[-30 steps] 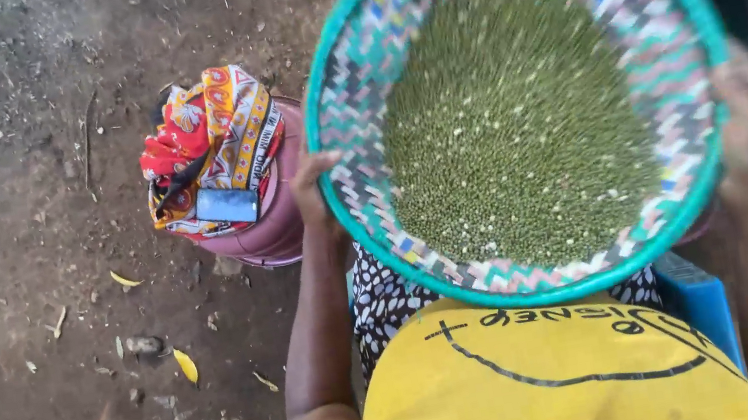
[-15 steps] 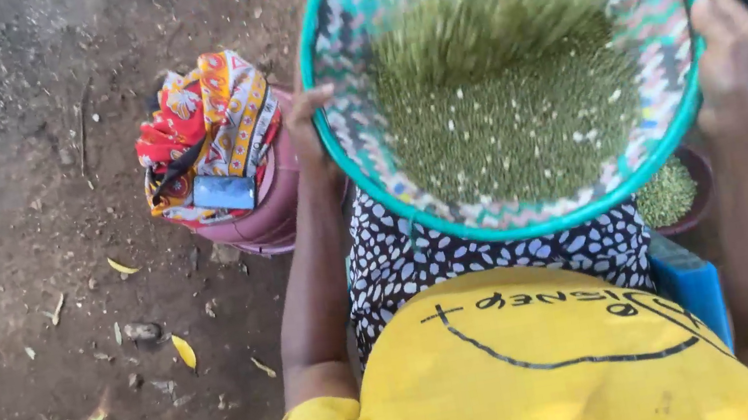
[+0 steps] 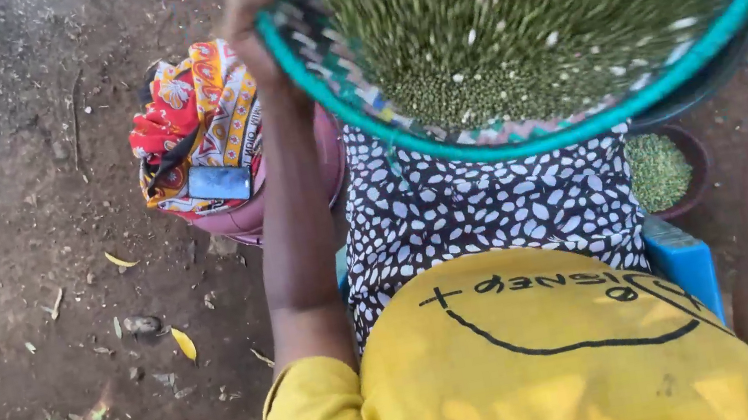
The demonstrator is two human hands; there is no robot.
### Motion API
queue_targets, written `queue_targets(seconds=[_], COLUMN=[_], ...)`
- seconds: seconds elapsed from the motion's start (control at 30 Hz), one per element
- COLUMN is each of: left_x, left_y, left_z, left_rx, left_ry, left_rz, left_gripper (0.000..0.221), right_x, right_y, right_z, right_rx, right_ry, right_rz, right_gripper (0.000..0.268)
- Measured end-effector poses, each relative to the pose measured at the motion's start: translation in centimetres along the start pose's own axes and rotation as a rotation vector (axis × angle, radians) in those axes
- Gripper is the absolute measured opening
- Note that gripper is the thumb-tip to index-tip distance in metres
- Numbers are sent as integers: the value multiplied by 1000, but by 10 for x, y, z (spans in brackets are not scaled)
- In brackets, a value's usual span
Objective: Winnowing and cleaning green beans using a woven tray and bowls to remove debris
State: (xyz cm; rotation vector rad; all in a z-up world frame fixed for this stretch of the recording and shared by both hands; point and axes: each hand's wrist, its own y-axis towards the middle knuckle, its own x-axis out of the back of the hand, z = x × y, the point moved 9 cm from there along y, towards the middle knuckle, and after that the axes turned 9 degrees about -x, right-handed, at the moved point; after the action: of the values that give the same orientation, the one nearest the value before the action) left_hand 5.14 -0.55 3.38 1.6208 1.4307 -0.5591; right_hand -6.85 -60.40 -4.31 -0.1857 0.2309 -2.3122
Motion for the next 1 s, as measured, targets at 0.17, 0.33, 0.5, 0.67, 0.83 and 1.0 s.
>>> queue_targets(seconds=[0.17,0.33,0.5,0.67,0.83,1.0], left_x=[94,65,60,-1,41,63], left_y=[-69,-121,-103,-31,-80,-143], left_z=[52,23,-21,-5,33,15], left_rx=[357,391,134,191,336,350], left_ry=[123,0,59,-18,43,175], left_rz=[-345,-278,-232,-235,-247,-310], left_gripper=[55,77,54,45,58,82], right_x=[-69,-50,78,69,-47,-22], right_y=[-112,-183,-39,10,-124,-175], right_z=[-2,-4,-178,-104,-6,-26], right_rx=[258,60,-922,-424,25,107], right_ry=[-128,-132,1218,569,30,-162], right_rz=[264,238,914,379,171,237], right_gripper=[38,37,37,21,14,39])
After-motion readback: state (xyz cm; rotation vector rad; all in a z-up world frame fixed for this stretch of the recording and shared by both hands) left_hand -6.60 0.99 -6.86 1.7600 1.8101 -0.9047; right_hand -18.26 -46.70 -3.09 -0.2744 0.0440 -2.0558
